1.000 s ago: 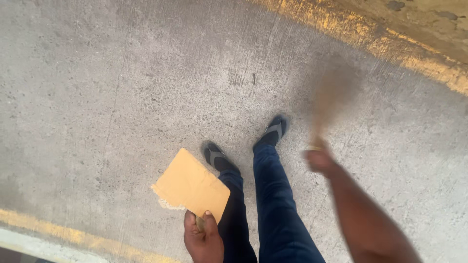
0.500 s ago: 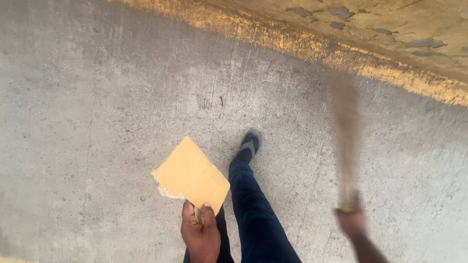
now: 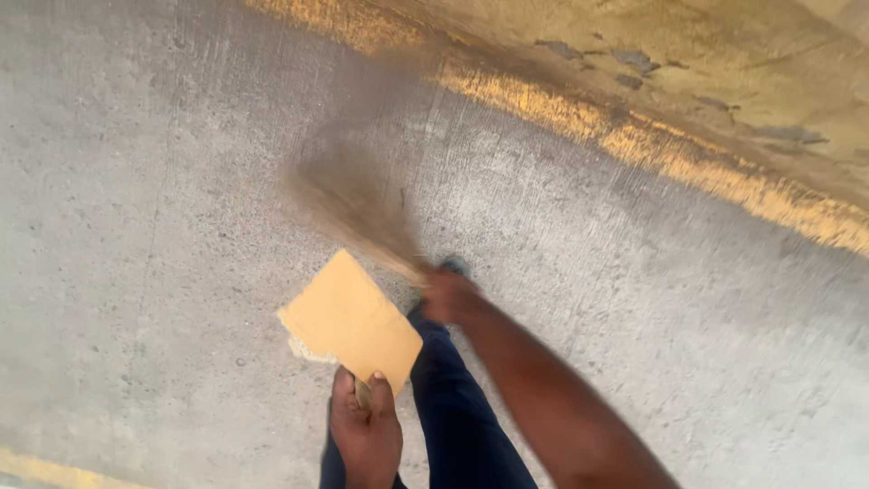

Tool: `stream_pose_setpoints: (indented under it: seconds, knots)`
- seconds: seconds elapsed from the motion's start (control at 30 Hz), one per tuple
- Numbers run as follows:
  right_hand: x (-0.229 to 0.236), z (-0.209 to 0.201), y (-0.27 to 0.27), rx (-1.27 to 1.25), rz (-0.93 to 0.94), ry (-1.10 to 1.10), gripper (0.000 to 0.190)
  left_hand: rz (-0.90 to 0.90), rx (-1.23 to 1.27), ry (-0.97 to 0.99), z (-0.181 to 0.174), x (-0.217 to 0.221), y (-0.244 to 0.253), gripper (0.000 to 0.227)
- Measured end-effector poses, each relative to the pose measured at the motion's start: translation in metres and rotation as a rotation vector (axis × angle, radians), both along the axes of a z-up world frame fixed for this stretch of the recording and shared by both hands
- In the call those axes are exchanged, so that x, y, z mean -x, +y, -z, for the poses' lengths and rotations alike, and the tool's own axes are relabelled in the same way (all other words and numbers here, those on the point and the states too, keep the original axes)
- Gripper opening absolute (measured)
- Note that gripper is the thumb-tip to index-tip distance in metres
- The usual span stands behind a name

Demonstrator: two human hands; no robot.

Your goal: The person sweeps a concrete floor with a traditional straw broom while holding a piece of cardboard in the other hand. The person moves along a yellow-painted line, sweeping debris toward a corner.

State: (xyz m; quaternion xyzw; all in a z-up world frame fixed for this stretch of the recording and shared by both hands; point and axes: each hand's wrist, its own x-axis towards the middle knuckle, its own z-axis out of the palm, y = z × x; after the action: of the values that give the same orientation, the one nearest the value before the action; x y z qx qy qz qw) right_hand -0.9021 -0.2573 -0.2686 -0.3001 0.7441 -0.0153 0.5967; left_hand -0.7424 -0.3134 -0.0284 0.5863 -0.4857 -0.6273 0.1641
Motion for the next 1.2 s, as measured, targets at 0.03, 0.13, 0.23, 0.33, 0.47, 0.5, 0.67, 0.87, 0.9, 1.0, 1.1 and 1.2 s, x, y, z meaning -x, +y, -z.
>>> stream_pose_setpoints:
  seconds: [0.03, 0.13, 0.23, 0.33, 0.47, 0.5, 0.67, 0.87, 0.9, 1.0, 1.1, 1.2]
  knots:
    - [-0.003, -0.022, -0.018, 0.040, -0.056, 0.017, 0.085, -0.017, -0.017, 0.008, -0.004, 0.003, -0.003, 0.027]
    - [0.008, -0.074, -0.045, 0.099, 0.038, -0.052, 0.092, -0.113, -0.024, 0.053, -0.015, 0.010, -0.019, 0.028]
    - [0.024, -0.108, 0.022, 0.367, 0.293, 0.099, 0.092, -0.164, 0.023, 0.039, -0.018, 0.002, -0.038, 0.028]
    - [0.048, -0.138, 0.128, -0.068, 0.566, 0.289, 0.100, -0.244, -0.011, -0.013, -0.008, -0.011, -0.059, 0.027]
    - [0.093, -0.156, 0.215, -0.256, 1.153, 0.274, 0.101, -0.290, 0.065, -0.109, 0.014, -0.027, -0.091, 0.027]
    - [0.106, -0.146, 0.205, -0.256, 1.319, 0.202, 0.098, -0.306, 0.070, -0.103, 0.019, -0.032, -0.101, 0.027]
    - [0.089, -0.056, -0.002, -0.201, 1.275, -0.132, 0.088, -0.507, -0.077, -0.048, 0.027, -0.067, -0.132, 0.026]
    - [-0.014, -0.012, -0.365, -0.088, -0.106, 0.016, 0.085, -0.646, 0.005, -0.224, 0.037, -0.111, -0.174, 0.033]
    - [-0.020, -0.020, -0.395, 0.015, -0.393, 0.068, 0.092, -0.646, 0.030, -0.213, 0.038, -0.114, -0.179, 0.033]
    - [-0.018, -0.056, -0.424, 0.144, -0.437, -0.006, 0.100, -0.667, 0.037, -0.227, 0.039, -0.116, -0.192, 0.033]
    - [-0.017, -0.107, -0.347, 0.139, -0.016, 0.020, 0.098, -0.720, -0.033, -0.217, 0.034, -0.109, -0.204, 0.034]
    - [-0.031, -0.123, -0.238, -0.213, 0.450, 0.214, 0.106, -0.810, -0.022, -0.105, 0.035, -0.105, -0.214, 0.040]
